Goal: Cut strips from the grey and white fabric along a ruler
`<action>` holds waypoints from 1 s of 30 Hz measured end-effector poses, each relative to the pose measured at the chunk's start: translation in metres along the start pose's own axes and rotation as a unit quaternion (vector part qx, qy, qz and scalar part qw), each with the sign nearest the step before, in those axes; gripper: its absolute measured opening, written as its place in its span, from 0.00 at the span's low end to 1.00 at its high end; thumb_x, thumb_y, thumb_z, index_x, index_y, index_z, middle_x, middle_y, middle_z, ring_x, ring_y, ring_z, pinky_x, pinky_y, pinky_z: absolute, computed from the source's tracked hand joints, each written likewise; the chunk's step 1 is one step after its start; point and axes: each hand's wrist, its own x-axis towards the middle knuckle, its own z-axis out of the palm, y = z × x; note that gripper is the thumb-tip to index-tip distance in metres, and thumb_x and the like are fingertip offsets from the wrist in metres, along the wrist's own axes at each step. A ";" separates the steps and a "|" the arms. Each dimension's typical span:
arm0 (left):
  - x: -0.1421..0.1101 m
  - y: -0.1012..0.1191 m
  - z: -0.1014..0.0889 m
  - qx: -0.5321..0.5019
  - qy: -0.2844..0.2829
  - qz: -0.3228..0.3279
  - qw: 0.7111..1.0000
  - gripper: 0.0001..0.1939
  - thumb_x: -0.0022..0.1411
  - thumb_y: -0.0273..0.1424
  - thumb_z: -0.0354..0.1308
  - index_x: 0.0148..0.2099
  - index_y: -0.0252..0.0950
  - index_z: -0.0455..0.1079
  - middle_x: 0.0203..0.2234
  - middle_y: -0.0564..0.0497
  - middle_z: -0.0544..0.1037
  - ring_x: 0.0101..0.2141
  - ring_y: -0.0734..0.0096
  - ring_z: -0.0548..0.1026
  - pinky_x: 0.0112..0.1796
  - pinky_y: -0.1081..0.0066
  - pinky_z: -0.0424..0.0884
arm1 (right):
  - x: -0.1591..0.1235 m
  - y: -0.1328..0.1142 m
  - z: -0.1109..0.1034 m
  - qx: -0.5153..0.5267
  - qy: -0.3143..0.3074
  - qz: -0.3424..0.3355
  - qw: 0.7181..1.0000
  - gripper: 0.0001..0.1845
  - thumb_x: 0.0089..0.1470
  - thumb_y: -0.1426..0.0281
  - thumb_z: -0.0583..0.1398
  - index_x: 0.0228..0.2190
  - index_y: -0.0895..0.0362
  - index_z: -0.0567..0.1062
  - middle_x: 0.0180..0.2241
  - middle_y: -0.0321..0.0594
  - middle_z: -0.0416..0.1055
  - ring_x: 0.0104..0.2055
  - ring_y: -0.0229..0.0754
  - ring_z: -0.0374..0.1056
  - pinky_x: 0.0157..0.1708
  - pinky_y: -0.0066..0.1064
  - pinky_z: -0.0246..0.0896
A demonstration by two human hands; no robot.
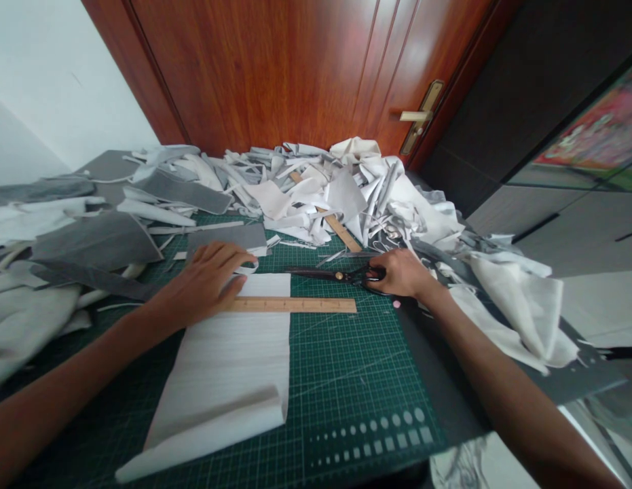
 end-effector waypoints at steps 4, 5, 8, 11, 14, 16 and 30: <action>0.010 0.027 0.008 0.004 -0.006 -0.010 1.000 0.18 0.74 0.32 0.46 0.55 0.38 0.75 0.50 0.40 0.79 0.53 0.47 0.72 0.56 0.49 0.66 | 0.001 -0.002 0.000 0.007 -0.012 0.004 1.000 0.13 0.56 0.62 0.62 0.23 0.53 0.73 0.24 0.38 0.75 0.26 0.41 0.63 0.32 0.35 0.46; 0.014 0.032 0.011 0.010 0.001 -0.013 1.000 0.18 0.73 0.32 0.47 0.55 0.38 0.75 0.50 0.39 0.79 0.53 0.46 0.72 0.56 0.48 0.66 | 0.001 -0.002 0.000 0.007 -0.013 0.006 1.000 0.13 0.56 0.62 0.62 0.23 0.53 0.74 0.24 0.38 0.75 0.27 0.41 0.63 0.32 0.35 0.46; 0.025 0.042 0.021 0.021 0.024 -0.009 0.999 0.16 0.72 0.31 0.49 0.53 0.37 0.76 0.52 0.38 0.77 0.56 0.42 0.70 0.56 0.45 0.65 | 0.001 -0.003 0.000 0.010 -0.016 0.012 1.000 0.12 0.56 0.62 0.63 0.24 0.53 0.74 0.24 0.38 0.74 0.27 0.41 0.64 0.32 0.35 0.46; 0.035 0.044 0.033 -0.032 0.022 0.009 0.999 0.14 0.74 0.32 0.47 0.47 0.36 0.74 0.47 0.39 0.77 0.52 0.46 0.71 0.54 0.48 0.67 | 0.001 -0.002 0.000 0.016 -0.018 0.013 1.000 0.12 0.56 0.62 0.63 0.24 0.53 0.74 0.24 0.38 0.75 0.27 0.41 0.64 0.32 0.34 0.46; 0.039 0.042 0.042 -0.095 0.023 0.001 0.995 0.15 0.76 0.34 0.45 0.44 0.36 0.71 0.42 0.40 0.76 0.47 0.50 0.71 0.51 0.51 0.69 | 0.002 -0.001 0.001 0.020 -0.019 0.009 1.000 0.12 0.56 0.62 0.63 0.24 0.53 0.74 0.24 0.38 0.75 0.27 0.40 0.64 0.32 0.34 0.46; 0.040 0.040 0.044 -0.131 0.022 -0.005 0.991 0.14 0.76 0.36 0.45 0.44 0.36 0.70 0.41 0.42 0.76 0.46 0.51 0.71 0.51 0.53 0.69 | 0.002 -0.001 0.000 0.020 -0.015 0.004 1.000 0.11 0.56 0.62 0.63 0.24 0.53 0.74 0.24 0.37 0.74 0.27 0.40 0.64 0.32 0.34 0.46; 0.043 0.033 0.036 -0.262 -0.014 -0.066 0.963 0.19 0.75 0.47 0.46 0.41 0.39 0.68 0.37 0.48 0.78 0.41 0.59 0.74 0.49 0.60 0.70 | 0.000 0.000 0.002 0.044 0.003 0.009 0.999 0.11 0.53 0.63 0.62 0.22 0.52 0.69 0.23 0.35 0.72 0.26 0.40 0.62 0.31 0.34 0.48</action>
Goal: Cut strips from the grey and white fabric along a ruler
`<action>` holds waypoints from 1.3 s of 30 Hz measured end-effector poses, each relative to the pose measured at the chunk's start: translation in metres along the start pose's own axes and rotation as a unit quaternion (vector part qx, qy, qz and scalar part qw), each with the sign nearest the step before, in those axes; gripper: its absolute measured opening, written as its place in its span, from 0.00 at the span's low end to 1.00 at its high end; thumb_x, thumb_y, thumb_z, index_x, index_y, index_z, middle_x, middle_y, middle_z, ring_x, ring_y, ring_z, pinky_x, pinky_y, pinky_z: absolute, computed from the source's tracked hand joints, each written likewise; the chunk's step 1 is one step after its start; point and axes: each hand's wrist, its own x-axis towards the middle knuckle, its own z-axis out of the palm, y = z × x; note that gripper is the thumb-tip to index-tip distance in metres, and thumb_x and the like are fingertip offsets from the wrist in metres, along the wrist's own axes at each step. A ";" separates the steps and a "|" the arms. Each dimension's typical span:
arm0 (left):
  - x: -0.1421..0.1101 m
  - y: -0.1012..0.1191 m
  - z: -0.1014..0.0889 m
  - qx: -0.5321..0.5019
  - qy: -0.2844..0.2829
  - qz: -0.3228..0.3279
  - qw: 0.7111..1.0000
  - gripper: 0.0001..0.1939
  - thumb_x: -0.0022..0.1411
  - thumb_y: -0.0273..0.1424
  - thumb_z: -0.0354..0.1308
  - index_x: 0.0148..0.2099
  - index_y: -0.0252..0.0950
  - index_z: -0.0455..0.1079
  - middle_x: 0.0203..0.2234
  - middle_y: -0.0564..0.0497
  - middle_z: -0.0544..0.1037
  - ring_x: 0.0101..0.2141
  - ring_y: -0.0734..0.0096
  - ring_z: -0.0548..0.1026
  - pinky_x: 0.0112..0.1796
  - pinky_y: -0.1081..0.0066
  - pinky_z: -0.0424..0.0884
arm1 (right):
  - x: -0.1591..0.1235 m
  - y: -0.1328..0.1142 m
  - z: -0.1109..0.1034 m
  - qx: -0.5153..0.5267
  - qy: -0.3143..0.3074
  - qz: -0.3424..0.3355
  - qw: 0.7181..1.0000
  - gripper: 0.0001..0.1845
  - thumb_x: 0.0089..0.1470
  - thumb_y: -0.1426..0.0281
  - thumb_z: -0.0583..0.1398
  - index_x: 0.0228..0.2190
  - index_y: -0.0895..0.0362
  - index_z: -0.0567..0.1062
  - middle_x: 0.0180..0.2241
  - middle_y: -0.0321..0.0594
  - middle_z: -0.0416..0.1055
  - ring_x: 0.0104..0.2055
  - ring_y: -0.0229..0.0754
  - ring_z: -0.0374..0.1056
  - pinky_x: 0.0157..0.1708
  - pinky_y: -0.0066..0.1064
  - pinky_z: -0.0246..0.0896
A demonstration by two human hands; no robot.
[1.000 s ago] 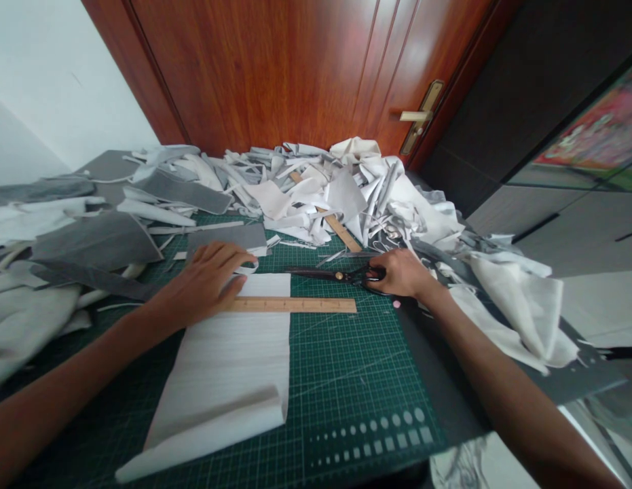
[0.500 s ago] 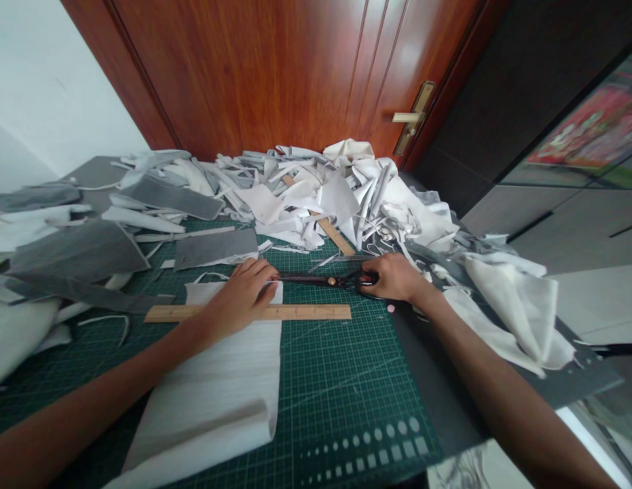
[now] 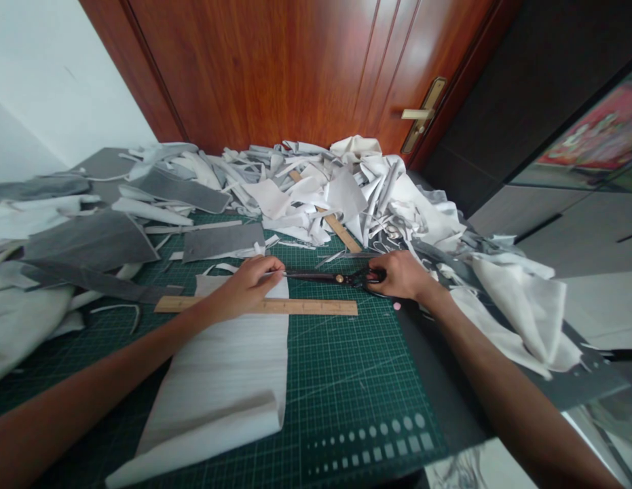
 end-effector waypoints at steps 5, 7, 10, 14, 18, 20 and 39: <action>0.000 0.002 -0.002 -0.014 -0.002 -0.004 1.000 0.22 0.74 0.49 0.45 0.41 0.39 0.69 0.37 0.48 0.78 0.40 0.59 0.75 0.48 0.61 0.71 | 0.001 -0.002 0.000 -0.011 0.015 -0.010 1.000 0.10 0.53 0.63 0.61 0.24 0.52 0.70 0.24 0.36 0.73 0.27 0.42 0.64 0.34 0.36 0.50; 0.000 0.001 -0.003 -0.017 -0.010 -0.006 1.000 0.23 0.74 0.51 0.45 0.42 0.39 0.70 0.38 0.47 0.79 0.41 0.58 0.76 0.48 0.61 0.71 | 0.002 -0.003 0.000 -0.022 0.032 -0.031 0.999 0.07 0.53 0.63 0.61 0.26 0.52 0.71 0.25 0.37 0.74 0.29 0.44 0.66 0.40 0.37 0.54; -0.001 -0.001 -0.004 -0.018 -0.028 -0.010 0.999 0.26 0.74 0.55 0.45 0.44 0.39 0.72 0.38 0.48 0.80 0.42 0.58 0.76 0.49 0.62 0.71 | 0.003 -0.003 0.002 -0.047 0.059 -0.050 0.996 0.07 0.51 0.63 0.62 0.30 0.53 0.73 0.28 0.40 0.75 0.32 0.46 0.67 0.46 0.40 0.55; -0.002 -0.004 -0.007 -0.024 -0.042 -0.014 0.999 0.29 0.73 0.58 0.45 0.49 0.40 0.74 0.43 0.46 0.81 0.46 0.56 0.77 0.52 0.61 0.71 | 0.004 -0.004 0.006 -0.058 0.080 -0.047 0.994 0.08 0.51 0.62 0.62 0.31 0.53 0.75 0.28 0.41 0.74 0.33 0.48 0.67 0.46 0.41 0.54; -0.003 -0.005 -0.010 -0.043 -0.057 -0.007 0.997 0.28 0.73 0.57 0.46 0.51 0.40 0.74 0.45 0.46 0.82 0.47 0.56 0.77 0.52 0.62 0.71 | 0.005 -0.009 0.010 -0.060 0.098 -0.045 0.992 0.08 0.52 0.62 0.62 0.32 0.53 0.76 0.29 0.41 0.74 0.34 0.49 0.66 0.47 0.41 0.53; -0.003 -0.005 -0.012 -0.052 -0.067 -0.004 0.996 0.27 0.74 0.56 0.46 0.50 0.39 0.74 0.45 0.46 0.81 0.47 0.56 0.78 0.52 0.62 0.72 | 0.006 -0.012 0.011 -0.065 0.105 -0.042 0.992 0.08 0.53 0.62 0.62 0.32 0.53 0.76 0.29 0.41 0.74 0.34 0.48 0.66 0.46 0.41 0.53; -0.004 -0.003 -0.021 -0.091 -0.128 -0.016 0.987 0.33 0.72 0.62 0.47 0.50 0.37 0.73 0.44 0.47 0.79 0.44 0.60 0.76 0.50 0.66 0.71 | 0.007 -0.017 0.017 -0.060 0.159 -0.043 0.985 0.07 0.53 0.63 0.62 0.30 0.53 0.75 0.27 0.39 0.72 0.33 0.47 0.63 0.45 0.42 0.52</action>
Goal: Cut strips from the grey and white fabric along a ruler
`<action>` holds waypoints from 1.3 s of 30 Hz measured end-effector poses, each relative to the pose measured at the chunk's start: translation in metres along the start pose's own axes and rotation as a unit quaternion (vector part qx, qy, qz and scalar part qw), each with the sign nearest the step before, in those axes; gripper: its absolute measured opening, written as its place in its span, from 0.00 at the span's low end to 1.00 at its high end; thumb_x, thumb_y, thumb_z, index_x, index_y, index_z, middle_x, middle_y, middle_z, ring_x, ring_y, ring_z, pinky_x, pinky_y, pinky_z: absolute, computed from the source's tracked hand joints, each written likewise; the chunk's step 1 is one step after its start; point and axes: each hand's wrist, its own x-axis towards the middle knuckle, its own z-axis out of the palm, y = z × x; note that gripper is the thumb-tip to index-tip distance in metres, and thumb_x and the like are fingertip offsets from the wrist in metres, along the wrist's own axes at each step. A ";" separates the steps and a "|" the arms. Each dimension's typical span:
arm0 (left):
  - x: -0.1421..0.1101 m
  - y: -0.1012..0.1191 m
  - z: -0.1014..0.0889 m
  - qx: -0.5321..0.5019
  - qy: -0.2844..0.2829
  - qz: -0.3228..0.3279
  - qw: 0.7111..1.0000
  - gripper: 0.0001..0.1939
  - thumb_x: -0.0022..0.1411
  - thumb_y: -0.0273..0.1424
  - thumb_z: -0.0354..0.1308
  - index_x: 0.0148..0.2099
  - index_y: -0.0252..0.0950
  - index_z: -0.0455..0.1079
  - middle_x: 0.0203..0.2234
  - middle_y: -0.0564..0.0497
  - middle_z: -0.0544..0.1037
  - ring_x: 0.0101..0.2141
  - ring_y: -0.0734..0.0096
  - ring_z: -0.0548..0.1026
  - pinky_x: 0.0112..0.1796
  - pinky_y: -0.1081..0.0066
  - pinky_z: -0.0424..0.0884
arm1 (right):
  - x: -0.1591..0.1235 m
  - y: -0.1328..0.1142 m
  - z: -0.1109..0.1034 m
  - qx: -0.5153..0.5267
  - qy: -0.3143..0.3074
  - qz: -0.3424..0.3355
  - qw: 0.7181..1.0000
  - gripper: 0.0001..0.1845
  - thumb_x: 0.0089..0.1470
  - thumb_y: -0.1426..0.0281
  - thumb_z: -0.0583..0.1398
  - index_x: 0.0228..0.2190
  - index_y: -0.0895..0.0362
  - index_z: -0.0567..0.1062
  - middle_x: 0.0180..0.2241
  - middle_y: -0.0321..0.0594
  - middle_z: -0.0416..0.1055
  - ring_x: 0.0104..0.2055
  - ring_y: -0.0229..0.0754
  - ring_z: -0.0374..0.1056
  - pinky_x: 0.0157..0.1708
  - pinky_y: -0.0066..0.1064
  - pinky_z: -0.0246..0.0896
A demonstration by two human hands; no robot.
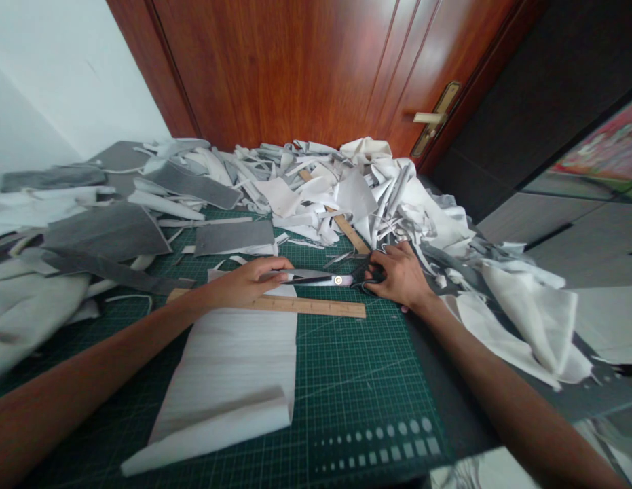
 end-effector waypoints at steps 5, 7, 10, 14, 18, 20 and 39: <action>0.000 0.004 0.000 -0.028 -0.010 0.006 1.000 0.33 0.74 0.61 0.48 0.49 0.34 0.73 0.44 0.48 0.78 0.43 0.63 0.73 0.51 0.67 0.67 | -0.001 0.000 0.003 0.004 0.028 -0.008 1.000 0.06 0.54 0.63 0.61 0.30 0.52 0.74 0.27 0.38 0.72 0.32 0.47 0.64 0.45 0.42 0.53; 0.000 0.004 -0.001 -0.036 -0.016 0.005 0.999 0.31 0.74 0.59 0.49 0.47 0.34 0.72 0.43 0.48 0.77 0.43 0.64 0.73 0.49 0.68 0.66 | -0.002 0.000 0.004 0.004 0.029 -0.008 1.000 0.06 0.54 0.63 0.61 0.30 0.52 0.74 0.27 0.37 0.72 0.32 0.47 0.65 0.45 0.42 0.53; 0.000 0.003 -0.002 -0.042 -0.023 0.002 0.999 0.27 0.75 0.55 0.51 0.46 0.33 0.72 0.42 0.49 0.77 0.41 0.65 0.72 0.47 0.70 0.65 | -0.002 -0.001 0.004 0.000 0.035 -0.011 0.999 0.06 0.55 0.63 0.61 0.30 0.51 0.73 0.26 0.36 0.72 0.32 0.47 0.66 0.46 0.42 0.53; 0.000 0.003 -0.004 -0.041 -0.032 0.008 0.999 0.21 0.76 0.47 0.52 0.43 0.33 0.71 0.40 0.50 0.76 0.40 0.67 0.71 0.44 0.71 0.64 | -0.002 -0.003 0.004 -0.007 0.058 -0.022 0.998 0.06 0.55 0.63 0.61 0.29 0.52 0.73 0.25 0.36 0.72 0.31 0.46 0.66 0.46 0.42 0.53; 0.000 0.004 -0.005 -0.039 -0.030 0.017 0.999 0.18 0.75 0.44 0.53 0.41 0.33 0.71 0.39 0.51 0.76 0.40 0.67 0.72 0.43 0.72 0.64 | -0.002 -0.004 0.005 -0.011 0.070 -0.029 0.997 0.07 0.56 0.63 0.60 0.29 0.51 0.72 0.25 0.36 0.73 0.30 0.45 0.66 0.45 0.41 0.53; 0.000 0.003 -0.005 -0.035 -0.025 0.024 0.999 0.19 0.74 0.45 0.54 0.40 0.34 0.71 0.38 0.51 0.76 0.40 0.67 0.72 0.43 0.72 0.64 | -0.002 -0.004 0.005 -0.010 0.077 -0.037 0.996 0.07 0.57 0.63 0.60 0.29 0.51 0.72 0.25 0.36 0.74 0.30 0.46 0.66 0.45 0.41 0.53; 0.002 0.001 -0.006 -0.077 -0.049 0.079 0.993 0.20 0.73 0.45 0.60 0.37 0.32 0.77 0.37 0.48 0.77 0.39 0.68 0.73 0.44 0.70 0.65 | -0.002 -0.005 0.005 -0.010 0.098 -0.056 0.994 0.10 0.62 0.61 0.60 0.29 0.51 0.71 0.25 0.35 0.75 0.30 0.45 0.66 0.43 0.41 0.51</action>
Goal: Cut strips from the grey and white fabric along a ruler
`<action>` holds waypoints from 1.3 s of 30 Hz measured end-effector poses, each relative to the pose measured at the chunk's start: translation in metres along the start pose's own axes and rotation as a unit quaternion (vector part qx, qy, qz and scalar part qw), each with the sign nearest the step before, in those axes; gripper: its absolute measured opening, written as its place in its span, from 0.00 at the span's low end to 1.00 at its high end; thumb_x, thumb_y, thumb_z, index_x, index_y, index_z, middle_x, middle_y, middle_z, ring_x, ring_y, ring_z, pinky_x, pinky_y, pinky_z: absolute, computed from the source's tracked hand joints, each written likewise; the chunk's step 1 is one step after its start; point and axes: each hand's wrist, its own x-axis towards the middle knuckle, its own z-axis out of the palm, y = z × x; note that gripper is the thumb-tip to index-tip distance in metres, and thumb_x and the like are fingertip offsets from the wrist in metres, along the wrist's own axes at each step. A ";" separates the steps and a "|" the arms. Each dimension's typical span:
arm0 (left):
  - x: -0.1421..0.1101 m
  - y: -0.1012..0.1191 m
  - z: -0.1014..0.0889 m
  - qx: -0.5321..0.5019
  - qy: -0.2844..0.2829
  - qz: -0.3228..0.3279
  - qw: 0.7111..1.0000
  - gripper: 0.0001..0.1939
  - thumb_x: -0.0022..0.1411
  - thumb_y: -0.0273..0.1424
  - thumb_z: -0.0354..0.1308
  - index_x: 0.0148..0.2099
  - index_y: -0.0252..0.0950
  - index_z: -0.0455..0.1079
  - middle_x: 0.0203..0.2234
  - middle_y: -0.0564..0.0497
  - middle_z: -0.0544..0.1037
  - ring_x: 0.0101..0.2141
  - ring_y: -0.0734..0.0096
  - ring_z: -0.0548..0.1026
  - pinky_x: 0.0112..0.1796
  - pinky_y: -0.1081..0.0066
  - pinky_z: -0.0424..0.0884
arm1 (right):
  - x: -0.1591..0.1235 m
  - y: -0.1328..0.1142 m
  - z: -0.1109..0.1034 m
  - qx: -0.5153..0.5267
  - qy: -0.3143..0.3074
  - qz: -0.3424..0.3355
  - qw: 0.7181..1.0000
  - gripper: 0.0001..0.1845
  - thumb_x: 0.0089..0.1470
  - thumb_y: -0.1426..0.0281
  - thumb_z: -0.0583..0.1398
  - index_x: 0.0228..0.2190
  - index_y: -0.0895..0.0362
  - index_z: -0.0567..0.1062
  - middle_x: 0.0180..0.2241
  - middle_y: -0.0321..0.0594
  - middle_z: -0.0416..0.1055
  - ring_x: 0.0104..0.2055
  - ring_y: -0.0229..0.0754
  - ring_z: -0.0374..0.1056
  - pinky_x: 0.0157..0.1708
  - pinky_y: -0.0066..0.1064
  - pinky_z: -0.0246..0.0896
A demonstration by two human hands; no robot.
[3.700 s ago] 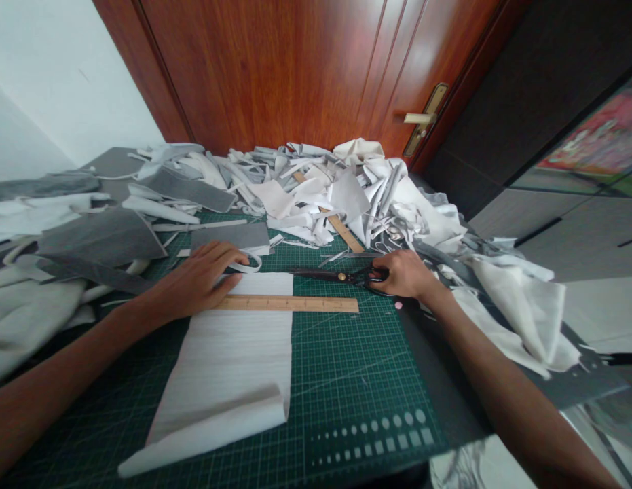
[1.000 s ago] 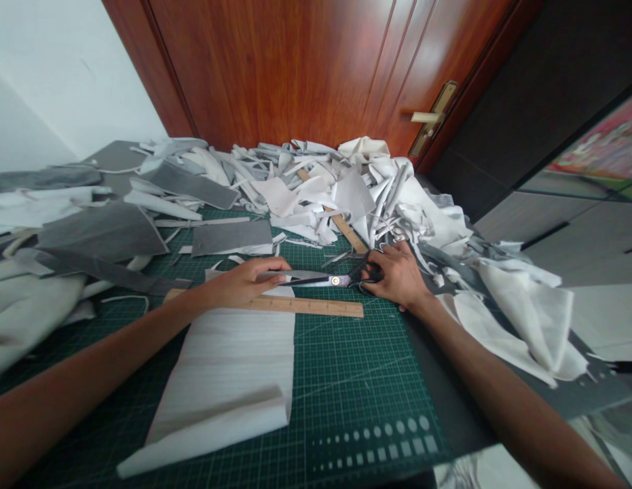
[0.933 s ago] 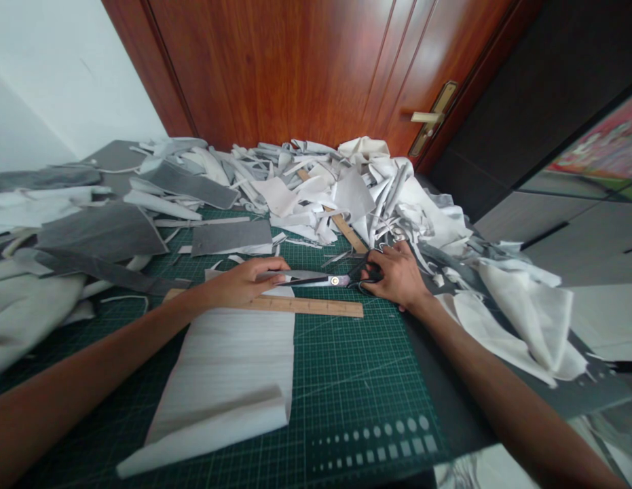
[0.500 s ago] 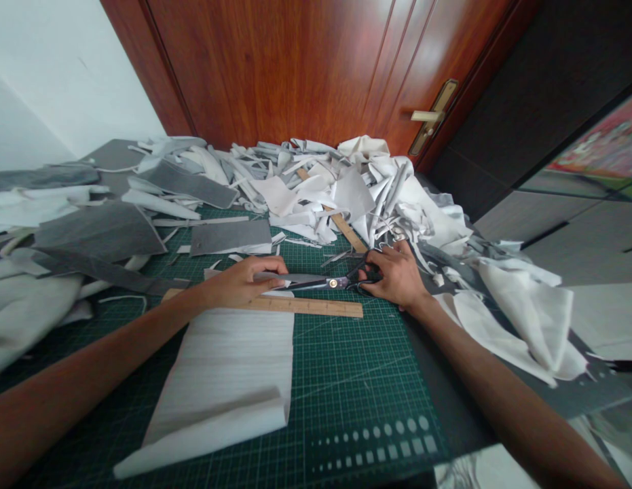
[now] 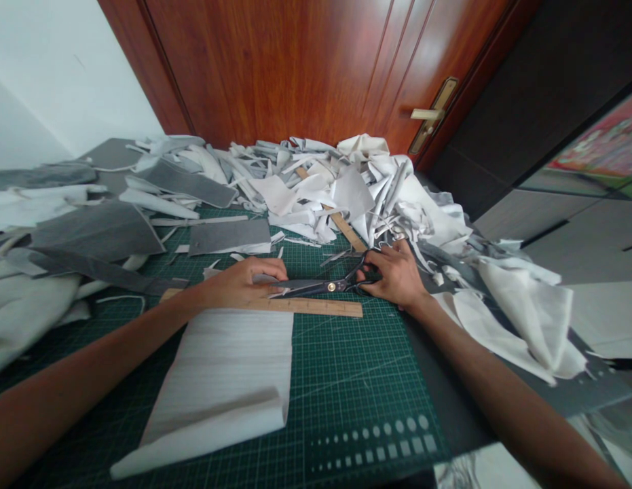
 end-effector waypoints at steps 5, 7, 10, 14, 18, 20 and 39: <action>0.000 -0.007 0.000 -0.004 -0.009 0.015 1.000 0.22 0.74 0.48 0.60 0.38 0.33 0.80 0.36 0.48 0.78 0.38 0.69 0.74 0.43 0.71 0.66 | 0.001 -0.001 -0.001 -0.005 0.010 -0.008 1.000 0.11 0.62 0.61 0.59 0.28 0.51 0.72 0.24 0.34 0.73 0.29 0.44 0.65 0.43 0.41 0.52; 0.000 -0.007 0.000 -0.009 -0.005 0.015 1.000 0.24 0.74 0.50 0.60 0.39 0.33 0.80 0.37 0.47 0.78 0.38 0.69 0.74 0.43 0.71 0.66 | 0.001 -0.001 -0.001 -0.004 0.006 -0.004 1.000 0.12 0.62 0.61 0.59 0.28 0.51 0.72 0.24 0.34 0.73 0.28 0.44 0.65 0.43 0.41 0.52; 0.000 -0.002 -0.001 -0.014 -0.007 0.005 1.000 0.26 0.73 0.52 0.60 0.39 0.33 0.80 0.36 0.48 0.78 0.38 0.68 0.73 0.43 0.70 0.66 | 0.001 -0.001 -0.002 0.000 -0.011 0.004 1.000 0.12 0.62 0.60 0.59 0.28 0.51 0.73 0.23 0.34 0.73 0.28 0.45 0.65 0.44 0.42 0.52; 0.000 0.006 -0.002 -0.023 -0.012 -0.015 1.000 0.27 0.70 0.55 0.62 0.37 0.33 0.81 0.34 0.48 0.77 0.38 0.66 0.73 0.43 0.69 0.66 | 0.002 -0.001 -0.004 0.001 -0.036 0.018 0.999 0.12 0.61 0.59 0.60 0.27 0.50 0.73 0.24 0.34 0.73 0.29 0.45 0.66 0.44 0.42 0.52; 0.000 0.010 -0.002 -0.030 -0.009 -0.020 0.999 0.28 0.70 0.56 0.62 0.37 0.34 0.81 0.33 0.48 0.77 0.39 0.66 0.73 0.43 0.70 0.66 | 0.002 0.000 -0.005 0.003 -0.035 0.014 0.999 0.13 0.61 0.59 0.60 0.27 0.50 0.74 0.24 0.35 0.74 0.29 0.45 0.66 0.45 0.42 0.52; 0.000 0.009 -0.001 -0.028 -0.011 -0.021 0.999 0.26 0.70 0.54 0.62 0.37 0.34 0.82 0.34 0.48 0.77 0.39 0.66 0.72 0.43 0.70 0.66 | 0.002 0.000 -0.005 0.004 -0.039 0.012 0.999 0.13 0.61 0.59 0.60 0.27 0.50 0.74 0.24 0.34 0.73 0.28 0.45 0.67 0.45 0.42 0.52; -0.001 0.012 -0.002 -0.011 -0.020 -0.024 0.999 0.17 0.72 0.42 0.62 0.38 0.33 0.82 0.34 0.49 0.76 0.38 0.67 0.72 0.43 0.69 0.65 | 0.002 0.001 -0.004 0.004 -0.035 0.010 0.999 0.15 0.62 0.59 0.59 0.25 0.50 0.73 0.22 0.33 0.73 0.28 0.44 0.67 0.45 0.42 0.52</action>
